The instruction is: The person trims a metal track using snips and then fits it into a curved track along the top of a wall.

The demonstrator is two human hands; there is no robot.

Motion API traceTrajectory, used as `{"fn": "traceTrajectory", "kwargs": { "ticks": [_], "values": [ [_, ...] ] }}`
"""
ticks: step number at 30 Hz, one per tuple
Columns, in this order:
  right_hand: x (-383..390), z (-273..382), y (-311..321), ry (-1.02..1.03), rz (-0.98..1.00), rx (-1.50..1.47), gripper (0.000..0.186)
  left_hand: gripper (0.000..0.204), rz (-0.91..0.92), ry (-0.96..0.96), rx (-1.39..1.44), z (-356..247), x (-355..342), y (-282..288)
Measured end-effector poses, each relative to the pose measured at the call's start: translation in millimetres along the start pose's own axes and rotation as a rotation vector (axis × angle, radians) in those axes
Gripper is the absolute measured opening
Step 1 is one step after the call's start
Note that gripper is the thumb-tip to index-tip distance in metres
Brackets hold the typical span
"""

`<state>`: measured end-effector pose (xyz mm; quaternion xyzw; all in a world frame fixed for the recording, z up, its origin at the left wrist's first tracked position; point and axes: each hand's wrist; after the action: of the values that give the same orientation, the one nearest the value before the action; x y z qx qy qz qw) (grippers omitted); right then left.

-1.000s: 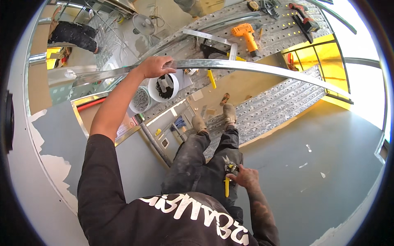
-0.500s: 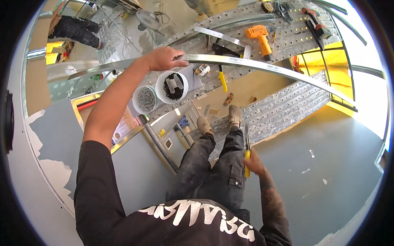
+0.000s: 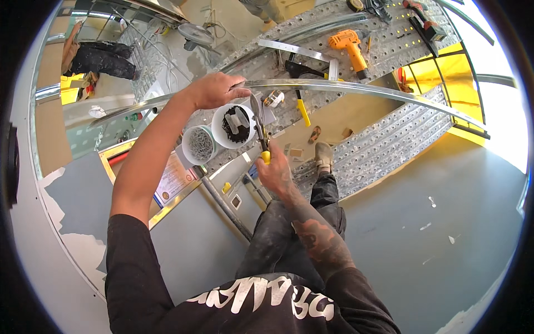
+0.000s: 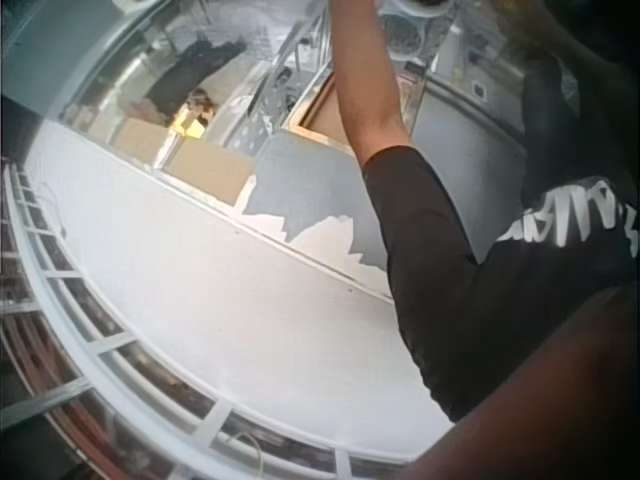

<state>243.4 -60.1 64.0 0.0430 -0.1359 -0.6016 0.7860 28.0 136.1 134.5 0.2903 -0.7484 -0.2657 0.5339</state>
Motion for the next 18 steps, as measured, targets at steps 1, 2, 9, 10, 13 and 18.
{"fn": "traceTrajectory", "kwargs": {
  "ticks": [1,2,9,10,13,18],
  "values": [
    [1.7,2.9,-0.8,0.004,-0.005,0.002,0.027,0.06,-0.004,-0.005,-0.003,-1.1,0.4,1.4],
    [4.4,6.0,-1.3,-0.012,-0.015,-0.01,0.027,0.061,-0.008,-0.005,-0.002,-2.8,1.6,2.9],
    [-4.0,10.7,-9.2,-0.02,-0.047,-0.005,0.028,0.062,-0.054,-0.066,0.012,-0.9,4.3,0.2],
    [-4.1,7.6,-11.5,-0.018,-0.052,-0.006,0.028,0.062,-0.055,-0.07,0.008,-1.8,4.0,1.9],
    [-3.2,1.5,-18.5,-0.028,-0.016,-0.04,0.047,0.062,0.002,-0.052,0.01,-3.8,5.2,4.8],
    [-3.8,2.1,-26.3,0.027,-0.068,-0.078,0.062,0.058,-0.022,-0.075,0.052,-5.2,8.5,5.3]
  ]
}}
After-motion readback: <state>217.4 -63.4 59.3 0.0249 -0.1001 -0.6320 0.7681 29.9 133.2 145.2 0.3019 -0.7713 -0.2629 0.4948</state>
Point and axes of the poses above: each hand's wrist, its own x-axis away from the middle knuckle, its own y-axis out of the back of the hand, z = x × y, and after that the axes turned 13 degrees about y, right-handed
